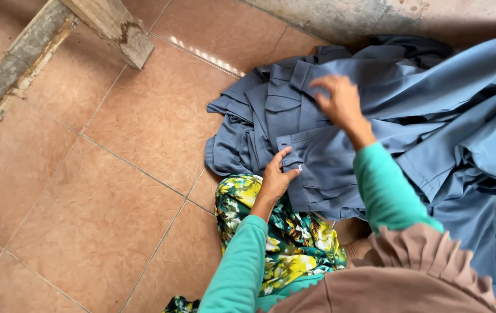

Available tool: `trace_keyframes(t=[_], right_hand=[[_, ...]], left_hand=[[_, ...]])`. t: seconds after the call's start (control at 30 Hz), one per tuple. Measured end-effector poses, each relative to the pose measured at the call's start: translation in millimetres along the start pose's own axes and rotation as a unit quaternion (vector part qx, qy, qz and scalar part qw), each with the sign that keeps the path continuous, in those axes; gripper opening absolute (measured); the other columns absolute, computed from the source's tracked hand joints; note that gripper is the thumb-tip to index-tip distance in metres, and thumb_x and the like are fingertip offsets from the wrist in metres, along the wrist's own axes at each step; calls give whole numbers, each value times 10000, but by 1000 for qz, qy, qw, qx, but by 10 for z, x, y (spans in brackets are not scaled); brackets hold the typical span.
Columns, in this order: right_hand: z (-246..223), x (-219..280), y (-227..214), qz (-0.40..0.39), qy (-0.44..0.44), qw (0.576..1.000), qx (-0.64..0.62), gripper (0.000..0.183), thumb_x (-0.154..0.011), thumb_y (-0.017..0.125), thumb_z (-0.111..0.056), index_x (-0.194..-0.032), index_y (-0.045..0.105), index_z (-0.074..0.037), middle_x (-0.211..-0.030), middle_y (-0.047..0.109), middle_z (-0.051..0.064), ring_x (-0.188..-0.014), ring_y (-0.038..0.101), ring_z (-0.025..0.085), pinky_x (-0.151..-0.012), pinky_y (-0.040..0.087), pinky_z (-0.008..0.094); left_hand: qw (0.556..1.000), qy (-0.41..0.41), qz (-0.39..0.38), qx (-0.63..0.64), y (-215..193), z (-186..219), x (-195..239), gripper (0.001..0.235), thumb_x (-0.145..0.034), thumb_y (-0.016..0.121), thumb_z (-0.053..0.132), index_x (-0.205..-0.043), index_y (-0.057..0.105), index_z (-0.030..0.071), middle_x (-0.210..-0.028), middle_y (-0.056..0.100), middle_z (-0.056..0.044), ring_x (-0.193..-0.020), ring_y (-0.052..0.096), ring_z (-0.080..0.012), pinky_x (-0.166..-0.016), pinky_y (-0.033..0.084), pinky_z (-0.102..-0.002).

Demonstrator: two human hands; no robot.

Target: A person sitting on the floor folds several pairs of blue trousers into neat rectangular shapes.

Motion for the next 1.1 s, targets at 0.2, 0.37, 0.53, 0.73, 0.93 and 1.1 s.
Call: trace_keyframes(t=[0.2,0.37,0.53,0.73,0.93,1.1], right_hand=[[702,-642,93,-40,143,964,219,716,-922,691,-418,-1517,467,-88,-1490,483,186,-1331,372,457,-998,302,640],[579,-694,144,34,77,990,111,183,-931,636,-260,-1075,693,-163,-1070,731,99,-1021,637,371,-823,454,515],[-578,-340,52,12,-103,989,101,101,-1011,656,-216,-1111,645,-209,-957,740,89,-915,702,358,-755,519,473],[-1146,331,29,-174,-180,968,-23,180,-908,567,-44,-960,698,-156,-986,685,115,-989,673,396,-854,547,509],[-965,757,242,-184,-238,951,76,208,-900,716,-275,-993,720,-89,-999,649,75,-988,649,290,-780,509,393],[-1054,764,224,-139,-256,953,78,57,-894,740,-149,-855,704,-128,-883,624,-16,-897,635,216,-711,477,317]], left_hand=[[997,-35,40,48,19,443,109,597,-806,768,93,-1388,638,134,-1349,666,-76,-1164,624,-124,-989,529,-232],[996,29,-3,85,-160,771,239,660,-865,643,-76,-1485,533,121,-1449,584,-85,-1123,611,-94,-1018,494,-205],[991,72,-21,107,-297,672,176,680,-857,653,-122,-1487,549,111,-1139,706,-79,-987,664,-95,-890,558,-219],[990,88,41,101,-584,523,134,676,-867,644,-91,-1493,533,141,-955,718,-33,-755,634,-31,-622,535,-143],[978,133,93,-132,-543,876,375,796,-776,713,7,-1509,495,227,-1208,587,-135,-1087,537,-244,-868,434,-371],[808,217,55,-545,-277,1290,392,815,-695,912,313,-1430,562,307,-1693,124,-220,-1529,61,-552,-1124,52,-798]])
Point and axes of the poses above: each hand's wrist, its own x-axis away from the middle knuckle, its own y-axis out of the palm, z = x × y, the point moved 2 cm from there along -x, towards the middle knuckle
